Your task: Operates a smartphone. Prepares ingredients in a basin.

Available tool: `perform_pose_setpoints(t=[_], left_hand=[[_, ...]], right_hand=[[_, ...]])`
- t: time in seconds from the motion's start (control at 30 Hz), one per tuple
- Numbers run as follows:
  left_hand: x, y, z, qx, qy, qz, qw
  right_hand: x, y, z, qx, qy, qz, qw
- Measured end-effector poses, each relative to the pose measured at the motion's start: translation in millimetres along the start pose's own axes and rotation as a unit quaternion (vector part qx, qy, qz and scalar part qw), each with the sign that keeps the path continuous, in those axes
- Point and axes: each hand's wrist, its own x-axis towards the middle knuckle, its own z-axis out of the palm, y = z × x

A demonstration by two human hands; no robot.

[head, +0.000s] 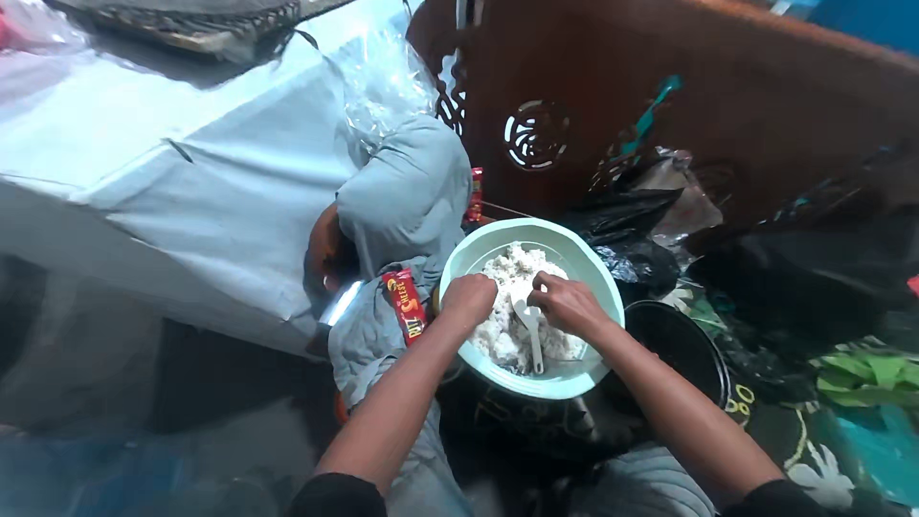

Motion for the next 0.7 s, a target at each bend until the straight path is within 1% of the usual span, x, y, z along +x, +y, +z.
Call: perform_pose_setpoints(t=[0.07, 0.17, 0.27, 0.4, 0.47, 0.53, 0.63, 0.7], left_hand=[[12.6, 1.2, 3.7, 0.026, -0.010, -0.004, 1.000], [16.0, 1.1, 10.2, 0.031, -0.020, -0.014, 0.999], [15.0, 2.1, 12.7, 0.032, -0.030, -0.019, 0.999], [17.3, 3.0, 11.7, 0.022, -0.051, -0.023, 0.998], [19.6, 1.1, 13.7, 0.017, -0.053, -0.019, 0.998], [21.0, 0.4, 14.6, 0.017, -0.065, -0.018, 0.998], [18.8, 4.0, 11.9, 0.004, -0.090, -0.035, 0.995], [15.4, 6.5, 7.0, 0.003, -0.097, -0.038, 0.995]], right_hand=[[2.4, -3.4, 3.7, -0.005, -0.018, -0.026, 0.999], [19.2, -19.6, 12.6, -0.038, -0.054, -0.067, 0.996], [35.5, -29.2, 15.8, -0.082, -0.100, -0.082, 0.988], [35.4, -26.4, 17.1, -0.103, -0.128, -0.088, 0.983], [31.5, -20.7, 22.7, -0.097, -0.118, -0.091, 0.984], [27.4, -16.9, 27.7, -0.083, -0.092, -0.085, 0.989], [18.9, -13.2, 25.9, -0.037, -0.055, -0.034, 0.997], [13.6, -10.1, 17.0, 0.022, -0.027, 0.015, 0.999]])
